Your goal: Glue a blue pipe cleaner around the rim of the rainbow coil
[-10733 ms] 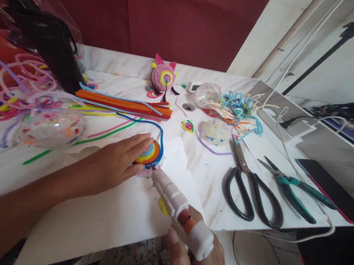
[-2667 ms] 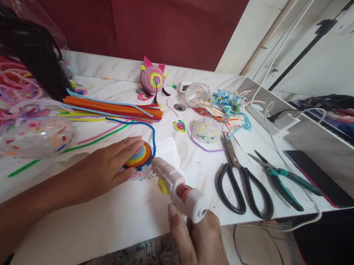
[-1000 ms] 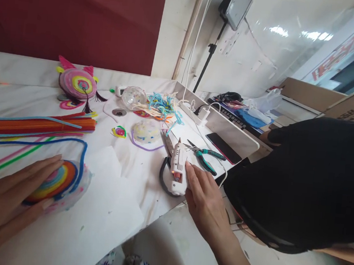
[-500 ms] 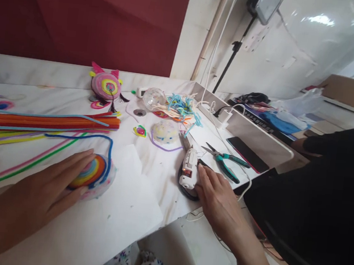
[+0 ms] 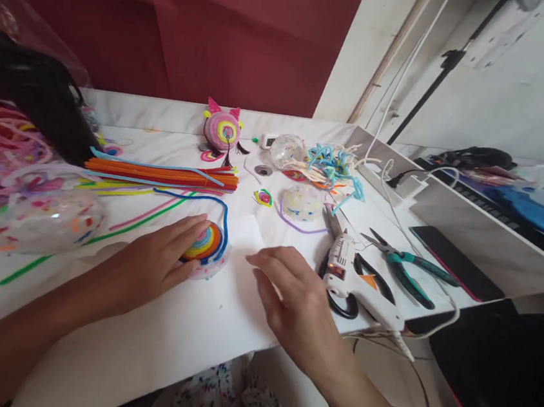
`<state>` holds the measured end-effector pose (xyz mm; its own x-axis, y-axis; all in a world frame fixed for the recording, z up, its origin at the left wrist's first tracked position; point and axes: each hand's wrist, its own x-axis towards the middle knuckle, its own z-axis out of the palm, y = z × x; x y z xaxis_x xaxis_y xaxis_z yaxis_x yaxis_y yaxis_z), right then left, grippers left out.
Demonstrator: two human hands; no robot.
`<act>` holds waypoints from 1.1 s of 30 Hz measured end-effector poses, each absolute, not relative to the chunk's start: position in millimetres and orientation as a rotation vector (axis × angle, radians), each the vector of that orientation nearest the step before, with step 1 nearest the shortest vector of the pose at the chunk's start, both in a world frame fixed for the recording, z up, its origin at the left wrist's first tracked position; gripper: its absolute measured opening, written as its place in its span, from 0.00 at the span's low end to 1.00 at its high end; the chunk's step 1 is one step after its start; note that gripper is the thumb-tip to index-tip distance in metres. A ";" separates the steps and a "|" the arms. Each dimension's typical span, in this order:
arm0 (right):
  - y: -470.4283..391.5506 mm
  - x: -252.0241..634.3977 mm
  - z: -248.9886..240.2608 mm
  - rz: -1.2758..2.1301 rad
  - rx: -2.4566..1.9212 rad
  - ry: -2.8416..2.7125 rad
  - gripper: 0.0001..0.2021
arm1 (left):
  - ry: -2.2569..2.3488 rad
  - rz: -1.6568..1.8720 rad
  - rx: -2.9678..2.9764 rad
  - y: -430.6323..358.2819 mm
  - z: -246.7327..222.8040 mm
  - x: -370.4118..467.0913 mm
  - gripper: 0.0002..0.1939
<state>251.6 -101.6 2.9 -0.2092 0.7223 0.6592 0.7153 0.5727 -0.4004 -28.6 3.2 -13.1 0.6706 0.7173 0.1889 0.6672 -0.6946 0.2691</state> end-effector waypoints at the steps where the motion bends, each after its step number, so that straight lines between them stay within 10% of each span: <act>1: -90.1 246.0 1.3 0.001 -1.149 -2.005 0.15 | 1.118 0.401 2.689 3.0 -10.9 -27.9 0.35; 33: -13.0 217.7 13.5 1.482 -1.352 -1.016 0.17 | 1.117 0.558 2.665 4.7 -30.2 -29.4 0.35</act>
<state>217.7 -13.0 13.5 -0.0391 0.9553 -0.2930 -0.0709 -0.2952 -0.9528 -29.4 4.7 -30.2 0.6436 0.7181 0.2649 0.6433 -0.6950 0.3211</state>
